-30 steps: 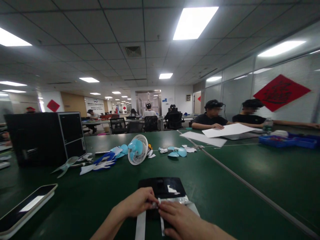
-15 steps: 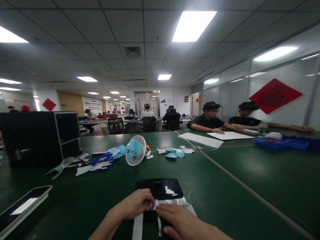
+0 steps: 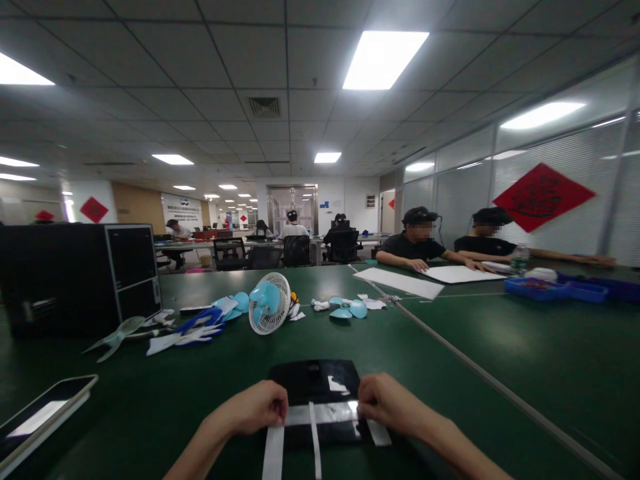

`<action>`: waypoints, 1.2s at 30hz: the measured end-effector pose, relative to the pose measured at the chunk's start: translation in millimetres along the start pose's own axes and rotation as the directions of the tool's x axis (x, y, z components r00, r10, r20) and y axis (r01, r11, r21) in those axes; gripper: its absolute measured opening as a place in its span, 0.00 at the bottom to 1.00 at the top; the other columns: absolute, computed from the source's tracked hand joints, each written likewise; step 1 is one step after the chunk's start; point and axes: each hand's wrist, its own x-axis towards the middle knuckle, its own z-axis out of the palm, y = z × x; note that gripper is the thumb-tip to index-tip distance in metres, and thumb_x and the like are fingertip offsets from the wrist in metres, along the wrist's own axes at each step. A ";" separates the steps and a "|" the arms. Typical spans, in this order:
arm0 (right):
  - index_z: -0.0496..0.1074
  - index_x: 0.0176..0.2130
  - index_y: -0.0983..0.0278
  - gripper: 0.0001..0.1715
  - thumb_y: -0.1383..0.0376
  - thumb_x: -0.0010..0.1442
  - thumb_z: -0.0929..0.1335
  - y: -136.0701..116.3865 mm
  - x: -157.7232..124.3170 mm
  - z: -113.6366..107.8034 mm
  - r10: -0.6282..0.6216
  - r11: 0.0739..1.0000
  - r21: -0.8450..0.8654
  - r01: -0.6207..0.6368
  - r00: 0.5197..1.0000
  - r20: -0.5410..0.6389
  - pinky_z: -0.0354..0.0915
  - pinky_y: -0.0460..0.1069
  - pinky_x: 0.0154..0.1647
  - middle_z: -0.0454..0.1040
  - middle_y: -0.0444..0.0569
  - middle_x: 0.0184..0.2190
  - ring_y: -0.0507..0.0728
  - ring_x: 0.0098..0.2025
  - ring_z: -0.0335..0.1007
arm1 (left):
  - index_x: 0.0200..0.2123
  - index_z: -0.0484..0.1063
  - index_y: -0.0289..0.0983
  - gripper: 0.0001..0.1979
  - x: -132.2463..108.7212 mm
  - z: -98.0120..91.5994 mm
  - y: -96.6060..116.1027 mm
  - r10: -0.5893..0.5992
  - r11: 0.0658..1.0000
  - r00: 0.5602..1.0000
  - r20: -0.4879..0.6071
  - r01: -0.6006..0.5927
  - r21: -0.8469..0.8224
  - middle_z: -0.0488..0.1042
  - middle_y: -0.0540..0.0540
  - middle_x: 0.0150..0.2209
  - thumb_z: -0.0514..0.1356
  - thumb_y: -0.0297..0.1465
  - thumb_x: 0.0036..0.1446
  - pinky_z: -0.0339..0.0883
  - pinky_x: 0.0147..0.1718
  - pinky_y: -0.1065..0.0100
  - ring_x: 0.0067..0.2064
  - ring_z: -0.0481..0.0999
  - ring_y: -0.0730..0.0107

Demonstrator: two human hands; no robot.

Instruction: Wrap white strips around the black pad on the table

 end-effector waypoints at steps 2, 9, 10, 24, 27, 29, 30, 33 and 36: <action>0.76 0.25 0.65 0.13 0.64 0.57 0.65 2.4 2.0 -0.8 -0.001 1.000 -0.005 0.001 1.000 -0.006 0.60 0.45 0.32 0.74 0.48 0.32 0.53 0.33 0.67 | 0.35 0.74 0.39 0.09 -1.3 -2.0 1.3 -0.012 1.000 1.000 0.011 0.013 -0.015 0.73 0.50 0.39 0.58 0.29 0.49 0.63 0.35 0.70 0.40 0.72 0.66; 0.76 0.37 0.63 0.11 0.66 0.55 0.65 -4.9 19.7 -0.6 -0.006 1.000 -0.003 0.006 0.994 -0.112 0.62 0.47 0.39 0.74 0.48 0.37 0.55 0.39 0.69 | 0.36 0.74 0.39 0.09 -1.3 -5.0 1.4 -0.018 0.999 0.999 0.038 0.020 -0.042 0.74 0.49 0.40 0.58 0.29 0.49 0.64 0.36 0.69 0.41 0.72 0.64; 0.76 0.40 0.62 0.12 0.66 0.55 0.66 -7.0 24.6 0.1 -0.024 1.000 -0.011 0.023 0.992 -0.125 0.62 0.47 0.40 0.74 0.49 0.39 0.55 0.39 0.69 | 0.36 0.74 0.39 0.10 -0.5 -4.8 -0.5 -0.010 0.998 0.999 0.044 0.013 -0.054 0.74 0.49 0.40 0.58 0.30 0.49 0.64 0.36 0.69 0.41 0.72 0.65; 0.77 0.43 0.61 0.16 0.61 0.54 0.68 -26.1 99.0 12.8 -0.118 0.982 -0.158 0.099 0.986 -0.117 0.63 0.48 0.42 0.76 0.50 0.38 0.58 0.40 0.70 | 0.35 0.70 0.38 0.07 19.5 -13.0 -84.6 -0.239 0.944 0.857 -0.456 0.315 0.099 0.74 0.44 0.40 0.53 0.31 0.57 0.61 0.39 0.67 0.43 0.73 0.63; 0.77 0.41 0.61 0.15 0.59 0.55 0.68 -19.2 92.9 6.4 -0.096 0.985 -0.159 0.072 0.984 -0.151 0.63 0.48 0.42 0.77 0.49 0.38 0.57 0.40 0.70 | 0.34 0.69 0.39 0.06 19.5 -12.8 -98.7 -0.263 0.929 0.847 -0.461 0.351 0.116 0.75 0.45 0.40 0.53 0.32 0.57 0.62 0.38 0.67 0.42 0.74 0.64; 0.78 0.41 0.61 0.16 0.58 0.55 0.67 -9.3 83.1 -4.3 -0.076 0.986 -0.161 0.047 0.981 -0.178 0.63 0.48 0.41 0.77 0.50 0.38 0.58 0.39 0.71 | 0.35 0.69 0.40 0.05 20.9 -12.0 -103.5 -0.270 0.927 0.850 -0.453 0.357 0.118 0.75 0.46 0.40 0.53 0.32 0.57 0.62 0.37 0.68 0.41 0.74 0.65; 0.78 0.41 0.61 0.16 0.58 0.55 0.67 -2.2 76.9 -11.2 -0.061 0.986 -0.162 0.029 0.979 -0.196 0.63 0.48 0.40 0.77 0.51 0.38 0.58 0.38 0.71 | 0.36 0.69 0.40 0.05 22.0 -11.4 -105.0 -0.272 0.926 0.852 -0.448 0.358 0.118 0.75 0.46 0.40 0.54 0.32 0.57 0.63 0.37 0.69 0.41 0.75 0.66; 0.78 0.40 0.62 0.18 0.57 0.57 0.64 27.7 53.3 -35.1 0.035 0.985 -0.152 -0.084 0.953 -0.301 0.63 0.49 0.39 0.78 0.53 0.38 0.58 0.37 0.72 | 0.37 0.68 0.41 0.05 25.5 -9.1 -107.8 -0.277 0.927 0.857 -0.433 0.358 0.115 0.75 0.46 0.41 0.54 0.33 0.57 0.63 0.36 0.69 0.41 0.75 0.65; 0.78 0.39 0.65 0.19 0.58 0.57 0.63 68.6 23.0 -57.7 0.195 0.951 -0.139 -0.276 0.885 -0.422 0.63 0.49 0.42 0.78 0.55 0.40 0.60 0.42 0.72 | 0.38 0.67 0.41 0.07 26.8 -6.8 -109.5 -0.282 0.932 0.864 -0.417 0.350 0.095 0.75 0.46 0.42 0.54 0.34 0.57 0.64 0.35 0.69 0.41 0.75 0.66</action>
